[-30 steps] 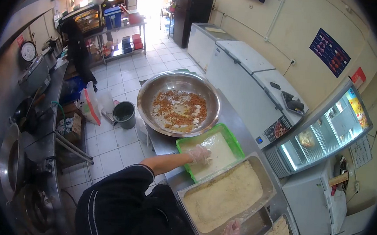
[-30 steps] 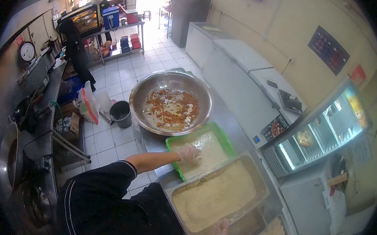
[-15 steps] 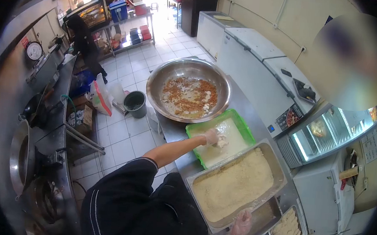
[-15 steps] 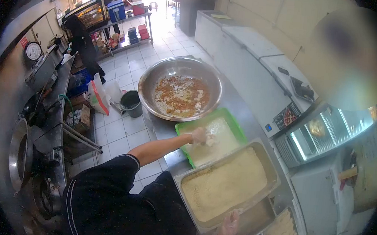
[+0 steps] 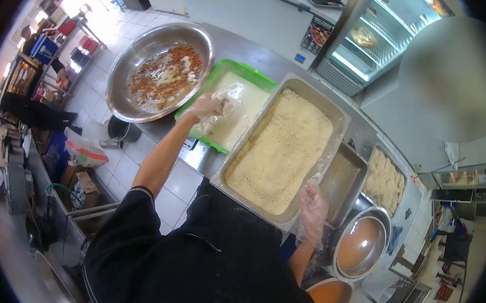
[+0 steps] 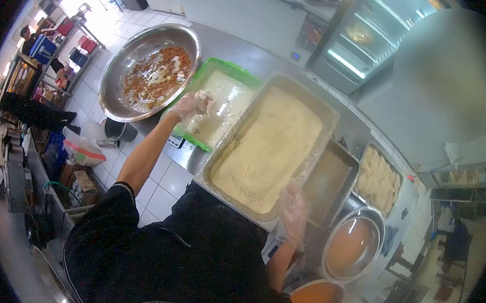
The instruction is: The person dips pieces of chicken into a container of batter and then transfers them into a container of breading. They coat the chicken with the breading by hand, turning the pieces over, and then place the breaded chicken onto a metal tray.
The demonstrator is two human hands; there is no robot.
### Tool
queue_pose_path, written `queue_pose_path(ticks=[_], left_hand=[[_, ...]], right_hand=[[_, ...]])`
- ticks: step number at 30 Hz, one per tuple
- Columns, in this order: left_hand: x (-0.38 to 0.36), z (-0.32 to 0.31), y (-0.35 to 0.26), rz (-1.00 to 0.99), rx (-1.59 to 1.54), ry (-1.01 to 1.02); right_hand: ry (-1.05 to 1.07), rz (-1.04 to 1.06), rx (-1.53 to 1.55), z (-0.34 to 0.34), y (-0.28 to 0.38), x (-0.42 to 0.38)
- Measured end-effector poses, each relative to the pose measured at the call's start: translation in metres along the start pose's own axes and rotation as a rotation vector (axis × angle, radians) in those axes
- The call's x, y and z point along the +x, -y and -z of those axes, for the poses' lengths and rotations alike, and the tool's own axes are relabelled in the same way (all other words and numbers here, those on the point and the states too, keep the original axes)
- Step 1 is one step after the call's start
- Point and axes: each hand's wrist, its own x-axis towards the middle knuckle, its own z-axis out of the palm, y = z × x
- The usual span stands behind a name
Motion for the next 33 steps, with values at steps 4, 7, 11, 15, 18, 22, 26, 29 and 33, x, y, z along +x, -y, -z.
queue_pose_path(ticks=[4, 7, 11, 15, 18, 22, 26, 29, 33], left_hand=[[-0.006, 0.004, 0.013, -0.049, -0.462, 0.006], [-0.005, -0.003, 0.007, 0.193, -0.553, -0.018], [0.001, -0.04, 0.042, -0.027, 0.356, -0.18], [0.022, -0.065, 0.084, 0.118, 0.434, -0.556], [-0.013, -0.019, 0.012, 0.244, 0.412, -0.373], [-0.021, -0.007, -0.011, 0.165, 0.557, -0.407], [-0.039, 0.002, -0.038, 0.142, 0.452, -0.414], [-0.038, -0.001, -0.028, 0.08, 0.253, -0.392], [-0.046, 0.005, -0.037, 0.023, 0.3, -0.426]], right_hand=[[0.015, 0.004, -0.043, -0.007, 0.0, -0.002], [0.057, 0.024, -0.154, -0.018, 0.008, 0.001], [0.155, 0.131, -0.382, -0.018, 0.014, -0.004], [0.289, 0.106, -0.172, -0.061, 0.01, 0.013], [0.421, 0.103, -0.269, -0.072, 0.034, 0.021], [0.625, -0.056, -0.144, -0.092, -0.017, 0.038], [0.974, -0.695, 0.34, -0.127, -0.055, 0.042], [1.084, -0.892, 0.482, -0.154, -0.096, 0.058], [0.955, -0.861, 0.621, -0.169, -0.123, 0.098]])
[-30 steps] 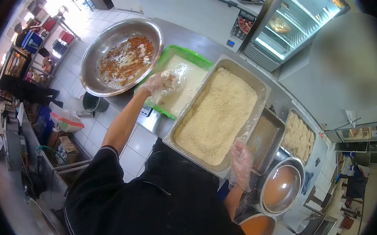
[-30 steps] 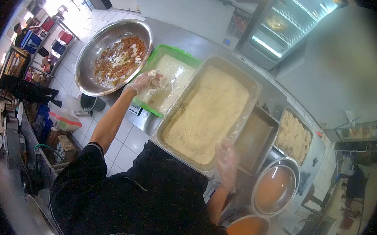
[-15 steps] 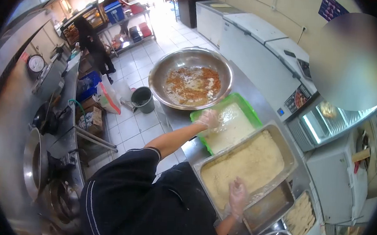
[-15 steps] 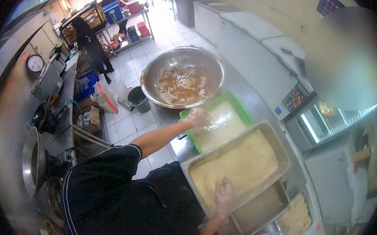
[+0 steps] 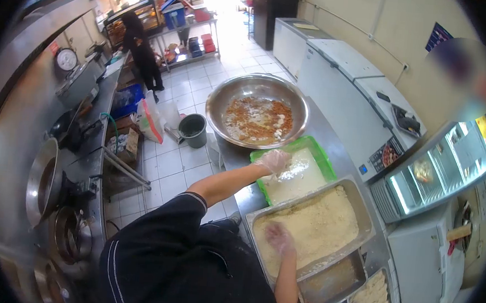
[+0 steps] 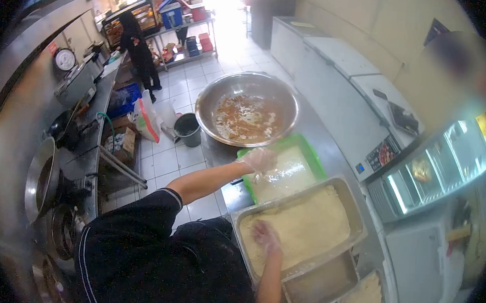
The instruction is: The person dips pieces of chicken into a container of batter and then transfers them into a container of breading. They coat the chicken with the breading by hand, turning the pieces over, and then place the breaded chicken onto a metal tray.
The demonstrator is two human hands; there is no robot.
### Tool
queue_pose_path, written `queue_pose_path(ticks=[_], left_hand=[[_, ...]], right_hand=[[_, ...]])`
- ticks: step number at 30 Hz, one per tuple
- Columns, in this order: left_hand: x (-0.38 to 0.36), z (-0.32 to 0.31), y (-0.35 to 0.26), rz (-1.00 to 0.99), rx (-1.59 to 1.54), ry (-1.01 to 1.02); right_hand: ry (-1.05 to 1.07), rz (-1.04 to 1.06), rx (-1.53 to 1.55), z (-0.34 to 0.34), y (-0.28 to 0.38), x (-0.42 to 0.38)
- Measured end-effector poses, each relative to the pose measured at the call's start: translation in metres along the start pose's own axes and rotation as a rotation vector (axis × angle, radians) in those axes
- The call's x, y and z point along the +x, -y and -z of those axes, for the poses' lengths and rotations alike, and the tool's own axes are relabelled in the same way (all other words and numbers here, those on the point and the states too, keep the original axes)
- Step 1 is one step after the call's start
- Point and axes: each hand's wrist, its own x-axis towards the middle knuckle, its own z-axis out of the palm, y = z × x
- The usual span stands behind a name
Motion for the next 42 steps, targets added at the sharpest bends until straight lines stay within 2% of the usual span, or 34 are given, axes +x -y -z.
queue_pose_path(ticks=[3, 6, 9, 11, 14, 15, 16, 17, 18, 19, 21, 22, 23, 25, 26, 28, 30, 32, 34, 35, 37, 42], left_hand=[[0.005, 0.007, -0.003, 0.126, 0.041, 0.085], [0.044, -0.086, 0.076, -0.01, 0.013, -0.207], [0.032, -0.048, 0.07, -0.046, 0.261, 0.057], [0.026, -0.037, 0.068, -0.214, 0.448, 0.218], [0.029, -0.021, 0.057, -0.381, 0.573, 0.342], [0.023, -0.003, 0.029, -0.166, 0.586, 0.395], [0.027, -0.022, 0.056, -0.102, 0.375, 0.35], [0.019, 0.0, 0.029, 0.053, 0.295, 0.277], [0.013, 0.011, 0.015, 0.145, 0.069, 0.232], [0.01, 0.015, 0.012, 0.244, -0.156, 0.188], [0.023, -0.007, 0.04, 0.221, -0.143, 0.154], [0.015, 0.006, 0.015, 0.219, 0.065, 0.0], [0.02, 0.012, 0.01, 0.203, 0.025, 0.181], [0.019, 0.015, 0.007, 0.2, -0.344, 0.247], [0.021, 0.012, 0.004, 0.161, -0.314, 0.217], [0.019, 0.011, 0.003, 0.096, -0.245, 0.154], [0.012, 0.023, -0.009, 0.075, -0.372, 0.196], [0.011, 0.026, -0.013, 0.098, -0.478, 0.249], [0.016, 0.025, -0.01, 0.158, -0.558, 0.306], [0.017, 0.03, -0.015, 0.129, -0.459, 0.277], [0.015, 0.045, -0.035, 0.068, -0.267, 0.217], [0.025, 0.056, -0.058, -0.015, -0.374, 0.306]], right_hand=[[-0.205, 0.27, -0.038, 0.063, 0.023, 0.038], [-0.474, 0.486, 0.199, 0.087, 0.042, 0.039], [-0.444, 0.457, 0.087, 0.084, 0.029, 0.026], [-0.348, 0.491, -0.09, 0.047, 0.017, -0.013], [-0.517, 0.389, -0.336, -0.001, 0.022, -0.057], [-0.586, 0.326, -0.425, -0.008, 0.02, -0.064], [-0.563, 0.326, -0.426, -0.012, 0.013, -0.07], [-0.534, 0.33, -0.432, -0.015, 0.007, -0.074], [-0.5, 0.337, -0.441, -0.019, 0.003, -0.074], [-0.394, 0.253, -0.33, -0.021, -0.002, -0.07], [-0.179, 0.092, -0.102, -0.023, -0.015, -0.055], [-0.056, 0.018, -0.068, -0.015, -0.022, -0.039], [0.067, -0.055, -0.034, -0.004, -0.026, -0.022], [0.06, -0.125, -0.012, 0.007, -0.016, 0.006], [0.069, -0.157, -0.01, 0.012, -0.003, 0.017], [0.096, 0.082, -0.035, 0.017, 0.031, 0.01], [0.057, 0.344, 0.072, 0.047, 0.055, 0.027], [-0.254, 0.514, 0.214, 0.056, 0.079, 0.025], [-0.455, 0.633, 0.214, 0.045, 0.088, 0.0], [-0.555, 0.694, 0.21, 0.036, 0.096, -0.014], [-0.57, 0.679, 0.161, 0.014, 0.09, -0.047], [-0.602, 0.648, -0.003, -0.031, 0.045, -0.112]])
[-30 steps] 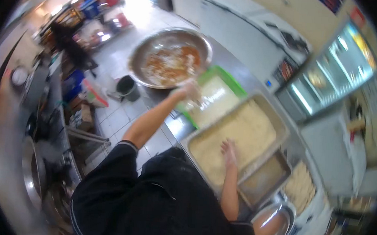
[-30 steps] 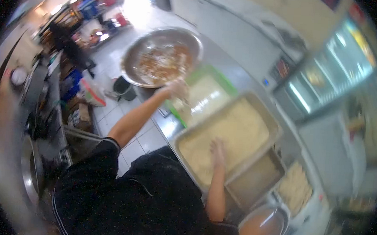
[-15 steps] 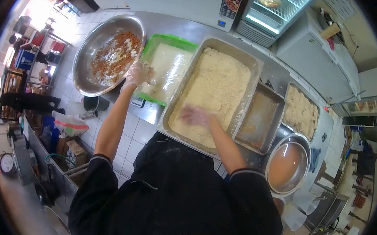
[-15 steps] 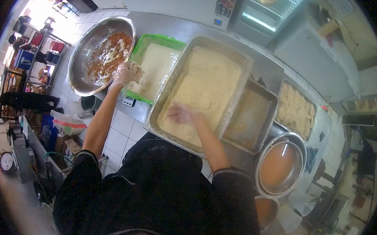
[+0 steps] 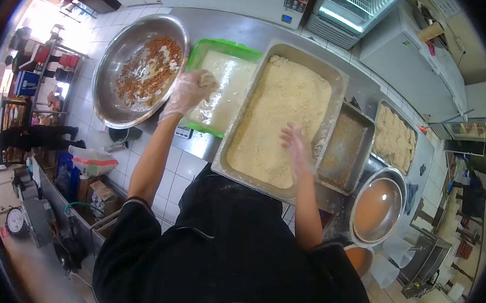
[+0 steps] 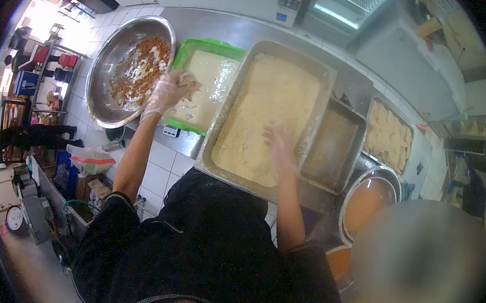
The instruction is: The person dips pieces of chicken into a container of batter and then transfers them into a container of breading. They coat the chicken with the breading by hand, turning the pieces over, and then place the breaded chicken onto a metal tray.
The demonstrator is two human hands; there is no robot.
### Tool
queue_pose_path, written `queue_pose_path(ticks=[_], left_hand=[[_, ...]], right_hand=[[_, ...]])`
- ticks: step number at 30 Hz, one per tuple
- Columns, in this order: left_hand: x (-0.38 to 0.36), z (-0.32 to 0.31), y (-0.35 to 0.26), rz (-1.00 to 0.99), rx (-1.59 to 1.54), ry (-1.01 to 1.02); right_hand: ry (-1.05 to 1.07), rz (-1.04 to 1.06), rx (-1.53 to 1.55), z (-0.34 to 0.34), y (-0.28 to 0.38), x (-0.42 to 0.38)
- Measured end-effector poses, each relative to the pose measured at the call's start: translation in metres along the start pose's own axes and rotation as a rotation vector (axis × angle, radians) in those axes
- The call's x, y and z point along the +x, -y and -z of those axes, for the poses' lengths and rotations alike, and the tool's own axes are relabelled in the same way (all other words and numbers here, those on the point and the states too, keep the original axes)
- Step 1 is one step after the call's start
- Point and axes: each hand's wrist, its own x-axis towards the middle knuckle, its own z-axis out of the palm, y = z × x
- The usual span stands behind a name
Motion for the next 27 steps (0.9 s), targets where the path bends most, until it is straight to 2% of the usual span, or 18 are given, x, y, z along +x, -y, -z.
queue_pose_path(ticks=[5, 6, 9, 10, 13, 16, 19, 21, 24, 25, 26, 27], left_hand=[[0.014, -0.007, -0.056, -0.183, 0.113, 0.171], [0.017, -0.011, -0.068, -0.119, -0.009, 0.299], [0.035, -0.03, -0.091, -0.375, -0.03, 0.519], [0.046, -0.046, -0.097, -0.44, 0.079, 0.571], [0.071, -0.089, -0.128, -0.405, 0.149, 0.838], [0.12, -0.172, -0.089, -0.786, 0.298, 0.438], [0.134, -0.158, -0.091, -0.753, 0.348, 0.36], [0.122, -0.128, -0.08, -0.706, 0.227, 0.283], [0.086, -0.077, -0.051, -0.506, 0.013, 0.135], [0.072, -0.062, -0.04, -0.421, -0.06, 0.071], [0.055, -0.062, -0.015, -0.568, 0.186, -0.232], [0.045, -0.058, 0.016, -0.57, 0.295, -0.385]], right_hand=[[-0.11, 0.06, -0.031, -0.001, 0.003, -0.063], [-0.136, 0.069, -0.059, -0.002, 0.002, -0.071], [-0.162, 0.066, 0.073, 0.005, -0.01, -0.079], [-0.176, 0.062, 0.081, 0.006, -0.013, -0.081], [-0.213, 0.055, 0.094, 0.007, -0.018, -0.083], [-0.232, 0.053, 0.058, 0.002, -0.022, -0.087], [-0.175, 0.125, -0.105, -0.017, -0.022, -0.088], [-0.08, 0.233, -0.28, -0.044, -0.023, -0.081], [0.026, 0.093, -0.475, -0.075, -0.035, -0.026], [0.002, 0.27, -0.551, -0.076, -0.041, -0.009], [0.006, 0.469, -0.602, -0.082, -0.052, 0.021], [-0.004, 0.671, -0.655, -0.089, -0.063, 0.049]])
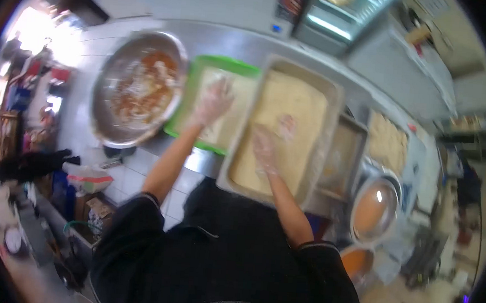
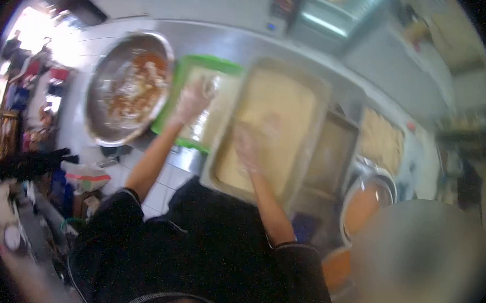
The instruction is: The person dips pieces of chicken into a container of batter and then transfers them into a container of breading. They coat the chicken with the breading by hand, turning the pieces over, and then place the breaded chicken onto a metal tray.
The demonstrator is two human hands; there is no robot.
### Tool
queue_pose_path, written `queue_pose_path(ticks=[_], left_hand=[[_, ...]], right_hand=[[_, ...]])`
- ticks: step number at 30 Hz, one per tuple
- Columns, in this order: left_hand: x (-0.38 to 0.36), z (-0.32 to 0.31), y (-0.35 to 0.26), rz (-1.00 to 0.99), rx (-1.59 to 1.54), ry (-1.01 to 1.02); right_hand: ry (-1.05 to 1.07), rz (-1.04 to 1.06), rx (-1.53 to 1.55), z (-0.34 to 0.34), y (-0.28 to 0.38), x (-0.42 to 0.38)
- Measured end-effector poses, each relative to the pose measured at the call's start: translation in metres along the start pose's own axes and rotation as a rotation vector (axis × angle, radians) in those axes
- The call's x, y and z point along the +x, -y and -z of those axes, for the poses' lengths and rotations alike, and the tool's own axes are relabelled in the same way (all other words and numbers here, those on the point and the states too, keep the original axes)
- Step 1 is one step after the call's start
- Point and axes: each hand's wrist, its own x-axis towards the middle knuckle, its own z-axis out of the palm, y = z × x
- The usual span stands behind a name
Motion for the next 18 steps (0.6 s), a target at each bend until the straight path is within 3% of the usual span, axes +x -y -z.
queue_pose_path(ticks=[1, 4, 5, 6, 8, 11, 13, 15, 18], left_hand=[[-0.035, -0.009, 0.02, 0.041, 0.093, 0.003], [-0.146, -0.054, 0.094, 0.198, 0.395, 0.075], [-0.169, -0.06, 0.106, 0.233, 0.396, 0.075], [-0.163, -0.038, 0.092, 0.285, 0.166, -0.031], [-0.154, -0.001, 0.076, 0.408, 0.044, 0.065], [-0.148, 0.018, 0.043, 0.543, -0.061, 0.149], [-0.139, 0.024, 0.039, 0.578, -0.061, 0.158], [-0.135, 0.024, 0.036, 0.591, -0.047, 0.154], [-0.143, 0.015, 0.044, 0.532, -0.018, 0.121]], right_hand=[[-0.058, 0.146, -0.096, -0.01, -0.013, 0.026], [-0.037, 0.238, -0.396, -0.03, -0.023, 0.062], [-0.012, 0.246, -0.477, -0.037, -0.029, 0.065], [0.008, 0.247, -0.538, -0.04, -0.038, 0.057], [-0.035, 0.248, -0.639, -0.055, -0.093, 0.032], [0.069, 0.763, -1.089, -0.035, -0.119, -0.017], [0.235, 0.382, -0.547, -0.029, -0.059, -0.026], [0.307, 0.183, -0.239, -0.028, -0.04, -0.035], [0.346, 0.066, -0.16, -0.031, -0.046, -0.05]])
